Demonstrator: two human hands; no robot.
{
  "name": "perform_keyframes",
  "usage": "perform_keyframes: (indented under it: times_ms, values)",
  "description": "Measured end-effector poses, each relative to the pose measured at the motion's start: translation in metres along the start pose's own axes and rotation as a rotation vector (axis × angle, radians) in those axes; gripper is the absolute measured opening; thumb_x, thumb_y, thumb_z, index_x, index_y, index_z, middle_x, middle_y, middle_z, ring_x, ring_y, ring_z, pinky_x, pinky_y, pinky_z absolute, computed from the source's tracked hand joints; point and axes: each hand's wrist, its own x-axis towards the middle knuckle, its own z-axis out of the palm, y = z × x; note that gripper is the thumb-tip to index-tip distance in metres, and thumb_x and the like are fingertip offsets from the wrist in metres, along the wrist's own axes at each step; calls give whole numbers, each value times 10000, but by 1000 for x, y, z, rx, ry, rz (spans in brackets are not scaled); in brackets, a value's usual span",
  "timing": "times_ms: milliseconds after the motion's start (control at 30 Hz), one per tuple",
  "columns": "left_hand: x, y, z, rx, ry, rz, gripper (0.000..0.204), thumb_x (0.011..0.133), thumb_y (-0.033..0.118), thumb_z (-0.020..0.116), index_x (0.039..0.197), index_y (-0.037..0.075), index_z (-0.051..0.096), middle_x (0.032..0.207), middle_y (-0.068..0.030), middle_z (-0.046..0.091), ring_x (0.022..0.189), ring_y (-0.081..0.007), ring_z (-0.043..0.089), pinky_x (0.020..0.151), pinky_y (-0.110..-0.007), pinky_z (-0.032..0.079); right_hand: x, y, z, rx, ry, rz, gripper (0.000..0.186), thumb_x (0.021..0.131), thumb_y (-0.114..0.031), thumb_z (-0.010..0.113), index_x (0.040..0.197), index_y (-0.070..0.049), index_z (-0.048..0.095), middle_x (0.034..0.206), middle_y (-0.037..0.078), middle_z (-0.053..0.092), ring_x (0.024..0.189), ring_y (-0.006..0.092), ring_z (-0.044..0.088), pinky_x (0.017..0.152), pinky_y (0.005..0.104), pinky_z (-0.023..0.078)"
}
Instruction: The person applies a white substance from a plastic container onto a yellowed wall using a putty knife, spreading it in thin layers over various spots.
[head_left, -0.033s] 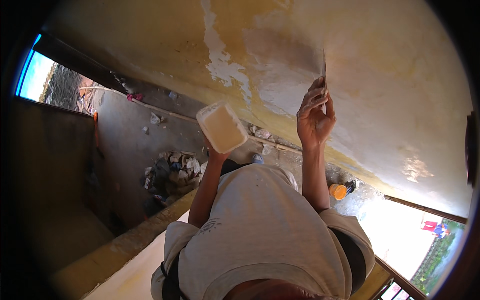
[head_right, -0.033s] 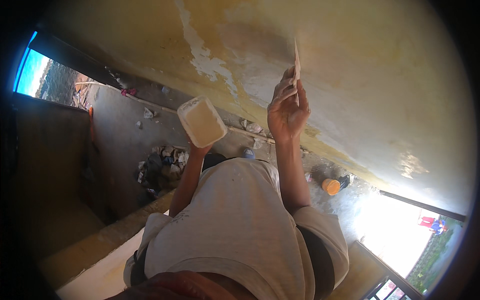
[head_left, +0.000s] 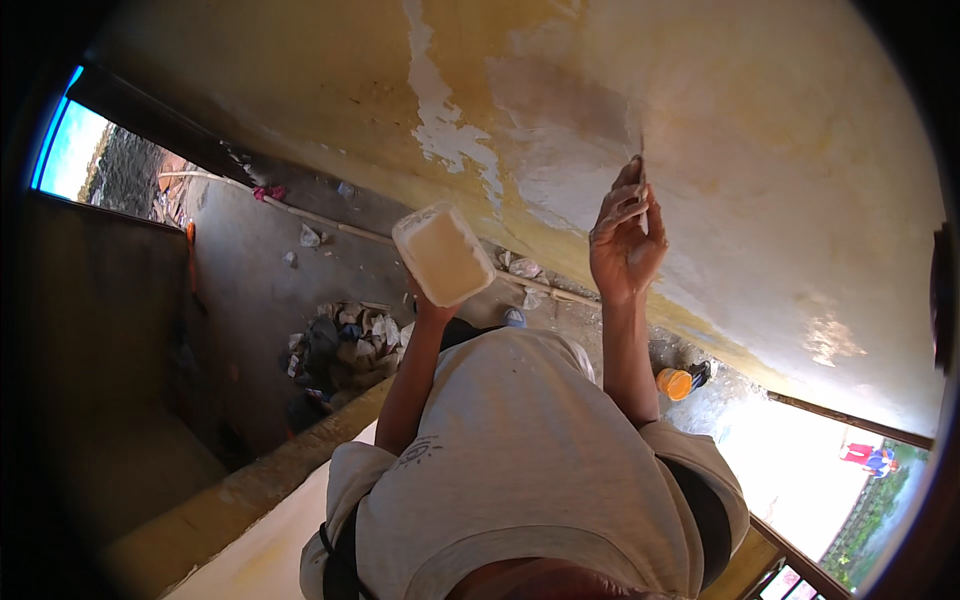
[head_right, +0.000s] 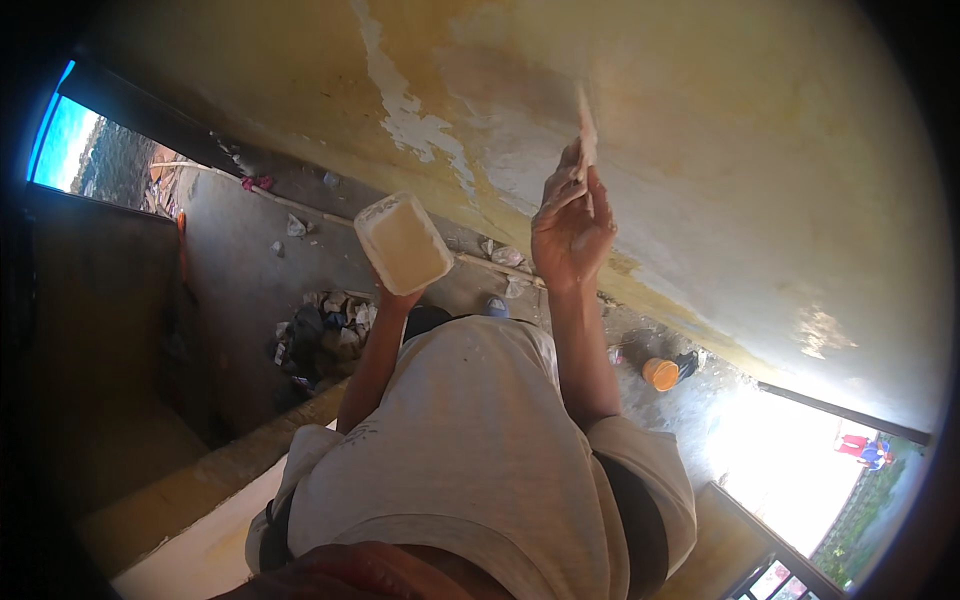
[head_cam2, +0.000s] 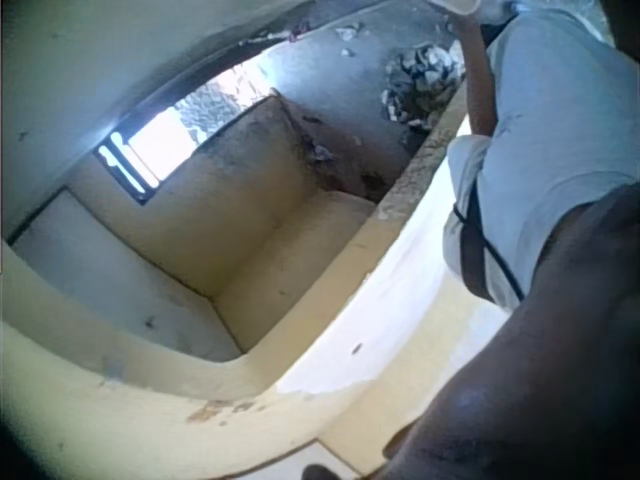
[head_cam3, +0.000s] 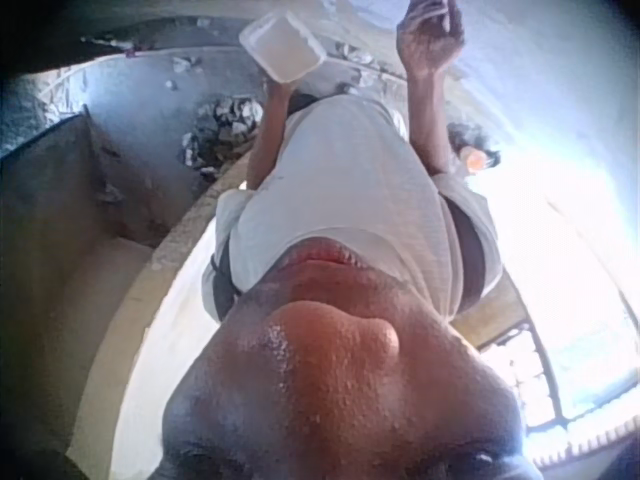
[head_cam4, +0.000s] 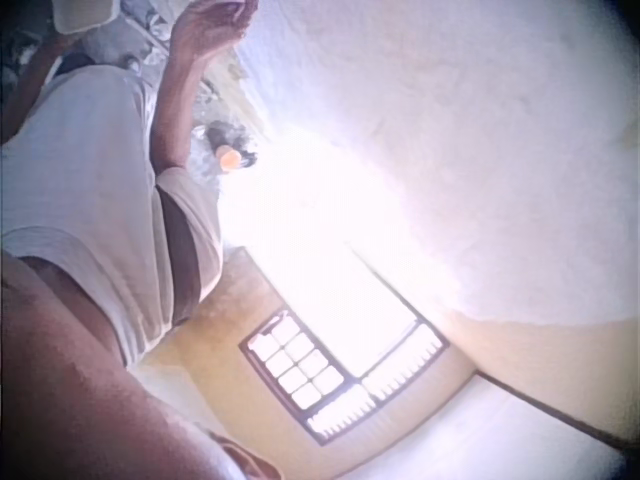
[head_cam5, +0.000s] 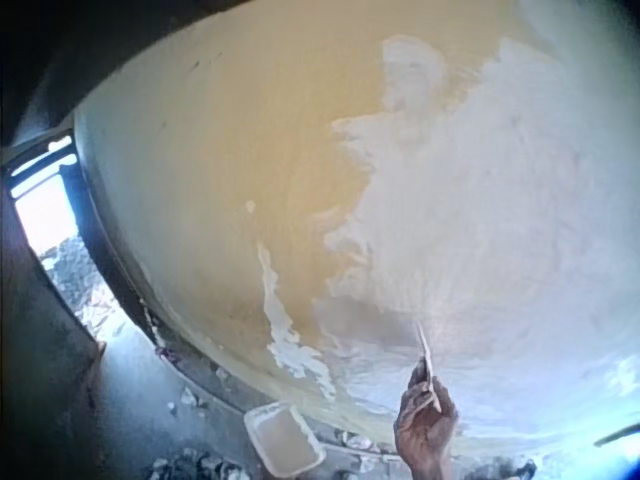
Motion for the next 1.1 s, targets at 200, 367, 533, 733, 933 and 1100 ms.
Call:
perform_keyframes:
  times_ms: [200,367,533,733,933,1100]
  values:
    - [1,8,6,-206,38,-90,704,884,679,331,1419,222,359,1395,-22,448,1255,-273,453,1049,-540,326,21,32,-74,-170,323,150,347,939,-53,465,1239,119,441,1190,208,542,907,205,613,802,242,580]
    - [6,11,11,-421,60,-189,695,888,674,324,1408,217,380,1381,-24,466,1248,-275,461,1042,-539,336,71,38,-116,-120,358,202,369,932,-43,470,1251,134,417,1183,212,554,921,230,609,803,252,574]
    - [10,7,23,27,-46,-25,689,891,674,309,1402,220,391,1377,-22,469,1245,-274,464,1039,-528,345,82,-12,-85,18,221,43,372,930,-39,408,1249,151,420,1189,238,541,942,249,604,819,287,565]
    - [18,-4,29,-362,19,-223,671,892,661,333,1392,219,403,1358,-8,485,1234,-262,474,1040,-516,350,17,-33,-3,91,79,-97,386,911,-23,450,1273,110,426,1290,233,469,1006,268,589,844,330,562]
    - [26,-9,32,-421,74,-297,649,895,644,348,1377,215,421,1340,-9,501,1226,-262,482,1028,-513,369,-29,-47,9,-57,-86,-210,404,902,-19,461,1294,76,426,1270,188,498,998,240,593,834,303,568]
    - [13,-2,17,-500,-40,-242,652,908,627,338,1397,199,386,1355,-27,484,1238,-265,473,1024,-517,379,-13,-21,-62,-243,304,-52,327,938,-62,448,1233,75,417,1131,195,570,882,224,638,743,247,597]
